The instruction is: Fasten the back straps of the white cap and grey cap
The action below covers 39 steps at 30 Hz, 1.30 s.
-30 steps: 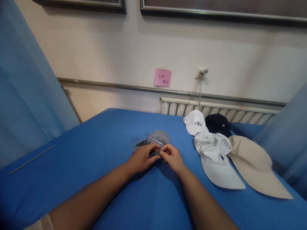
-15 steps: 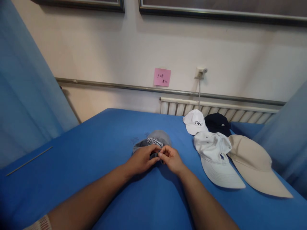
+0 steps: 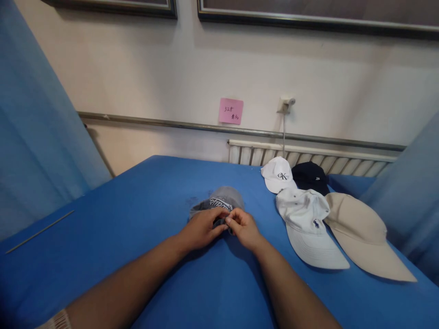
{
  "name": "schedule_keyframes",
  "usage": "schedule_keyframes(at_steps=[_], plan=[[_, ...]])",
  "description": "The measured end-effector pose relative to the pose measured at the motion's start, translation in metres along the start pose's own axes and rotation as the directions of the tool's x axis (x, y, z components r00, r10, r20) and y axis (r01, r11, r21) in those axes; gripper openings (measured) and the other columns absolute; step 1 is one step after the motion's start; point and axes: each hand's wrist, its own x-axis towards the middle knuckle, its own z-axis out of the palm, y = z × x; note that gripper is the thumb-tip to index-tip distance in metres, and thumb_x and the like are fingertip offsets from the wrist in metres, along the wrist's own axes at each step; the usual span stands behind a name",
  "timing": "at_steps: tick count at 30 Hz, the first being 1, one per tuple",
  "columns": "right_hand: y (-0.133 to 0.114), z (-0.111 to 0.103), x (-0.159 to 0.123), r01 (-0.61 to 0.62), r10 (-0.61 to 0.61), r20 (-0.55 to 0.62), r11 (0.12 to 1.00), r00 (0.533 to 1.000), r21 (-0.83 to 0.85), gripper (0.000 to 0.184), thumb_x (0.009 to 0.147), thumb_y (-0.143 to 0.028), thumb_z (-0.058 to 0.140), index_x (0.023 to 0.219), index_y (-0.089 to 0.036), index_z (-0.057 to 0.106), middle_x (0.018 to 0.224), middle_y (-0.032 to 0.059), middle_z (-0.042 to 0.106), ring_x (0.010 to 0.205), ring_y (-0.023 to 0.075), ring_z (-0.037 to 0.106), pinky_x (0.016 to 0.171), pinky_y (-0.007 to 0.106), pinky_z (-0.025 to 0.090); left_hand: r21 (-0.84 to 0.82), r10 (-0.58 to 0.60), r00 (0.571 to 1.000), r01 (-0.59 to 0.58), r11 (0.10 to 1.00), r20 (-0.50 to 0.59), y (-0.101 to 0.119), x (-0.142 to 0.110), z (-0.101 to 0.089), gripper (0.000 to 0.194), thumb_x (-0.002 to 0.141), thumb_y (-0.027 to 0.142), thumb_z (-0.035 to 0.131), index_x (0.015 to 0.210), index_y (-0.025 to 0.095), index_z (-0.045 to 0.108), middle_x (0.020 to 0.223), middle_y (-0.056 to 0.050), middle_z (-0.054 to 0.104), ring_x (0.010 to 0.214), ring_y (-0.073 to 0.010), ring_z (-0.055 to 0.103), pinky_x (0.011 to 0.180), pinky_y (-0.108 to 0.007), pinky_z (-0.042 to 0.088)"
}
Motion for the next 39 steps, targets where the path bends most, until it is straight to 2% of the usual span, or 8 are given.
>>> schedule_keyframes(at_steps=[6, 11, 15, 19, 22, 26, 32, 39], plan=[[0.002, 0.002, 0.0, -0.017, 0.017, -0.023, 1.0, 1.0, 0.001, 0.037, 0.075, -0.053, 0.067, 0.072, -0.021, 0.05, 0.055, -0.0063, 0.05, 0.046, 0.008, 0.043, 0.045, 0.021, 0.034, -0.007, -0.012, 1.0, 0.012, 1.0, 0.004, -0.001, 0.0, -0.001, 0.028, 0.083, 0.024, 0.059, 0.111, 0.021, 0.06, 0.105, -0.005, 0.069, 0.095, -0.0213, 0.063, 0.08, -0.031, 0.047], [0.002, 0.002, 0.0, -0.017, 0.016, -0.036, 1.0, 0.999, -0.025, 0.036, 0.075, -0.053, 0.067, 0.072, -0.02, 0.051, 0.054, -0.0064, 0.049, 0.046, 0.0078, 0.043, 0.044, 0.021, 0.034, -0.113, -0.01, 1.0, 0.009, 0.994, -0.012, 0.001, 0.001, -0.009, 0.021, 0.082, 0.027, 0.059, 0.102, 0.02, 0.062, 0.088, -0.002, 0.069, 0.08, -0.0169, 0.063, 0.073, -0.027, 0.048], [0.003, 0.002, 0.0, -0.019, 0.019, -0.023, 0.999, 1.0, -0.03, 0.036, 0.076, -0.053, 0.066, 0.072, -0.021, 0.051, 0.055, -0.0064, 0.048, 0.046, 0.0082, 0.042, 0.044, 0.021, 0.034, -0.095, -0.064, 0.99, 0.052, 0.994, -0.125, -0.005, 0.004, -0.014, 0.017, 0.084, 0.025, 0.055, 0.096, 0.02, 0.064, 0.082, -0.001, 0.068, 0.072, -0.0153, 0.062, 0.069, -0.027, 0.047], [0.004, 0.001, -0.001, -0.029, 0.028, -0.019, 0.998, 0.999, -0.052, 0.034, 0.077, -0.051, 0.066, 0.071, -0.021, 0.051, 0.054, -0.0067, 0.047, 0.046, 0.0082, 0.042, 0.044, 0.021, 0.033, 0.038, -0.114, 0.964, 0.127, 0.991, -0.241, -0.022, 0.008, -0.014, 0.019, 0.083, 0.023, 0.055, 0.099, 0.02, 0.066, 0.093, -0.004, 0.07, 0.084, -0.0187, 0.063, 0.078, -0.031, 0.047], [0.004, 0.001, -0.002, -0.035, 0.036, 0.015, 0.997, 0.999, -0.067, 0.03, 0.078, -0.046, 0.066, 0.071, -0.02, 0.052, 0.055, -0.0065, 0.048, 0.046, 0.0081, 0.042, 0.045, 0.021, 0.033, 0.118, -0.149, 0.978, 0.167, 0.979, -0.149, -0.035, 0.008, -0.011, 0.023, 0.08, 0.023, 0.059, 0.101, 0.019, 0.067, 0.097, -0.007, 0.07, 0.088, -0.0209, 0.064, 0.08, -0.032, 0.048], [0.002, 0.001, -0.004, -0.023, 0.028, 0.055, 0.995, 0.998, -0.099, 0.026, 0.078, -0.04, 0.066, 0.071, -0.019, 0.053, 0.057, -0.006, 0.049, 0.048, 0.0077, 0.042, 0.046, 0.021, 0.032, 0.166, -0.147, 0.989, 0.144, 0.976, 0.008, -0.044, 0.007, -0.008, 0.018, 0.078, 0.025, 0.062, 0.094, 0.021, 0.069, 0.096, -0.006, 0.072, 0.087, -0.0221, 0.065, 0.075, -0.03, 0.047], [0.0, 0.002, -0.005, -0.035, 0.043, 0.075, 0.994, 0.996, -0.106, 0.026, 0.077, -0.041, 0.066, 0.071, -0.019, 0.053, 0.058, -0.0056, 0.049, 0.048, 0.0077, 0.041, 0.046, 0.021, 0.032, 0.208, -0.185, 0.98, 0.167, 0.964, 0.069, -0.044, 0.007, -0.009, 0.011, 0.078, 0.023, 0.061, 0.086, 0.02, 0.068, 0.086, -0.005, 0.071, 0.077, -0.0202, 0.064, 0.067, -0.028, 0.045], [-0.002, 0.003, -0.005, -0.02, 0.023, 0.03, 0.996, 0.999, -0.085, 0.027, 0.076, -0.042, 0.067, 0.07, -0.02, 0.054, 0.056, -0.0059, 0.049, 0.047, 0.0079, 0.041, 0.046, 0.021, 0.033, 0.168, -0.065, 0.989, 0.087, 0.982, -0.135, -0.031, 0.009, -0.017, 0.015, 0.081, 0.019, 0.059, 0.095, 0.02, 0.065, 0.096, -0.005, 0.069, 0.091, -0.0211, 0.059, 0.083, -0.033, 0.044]])
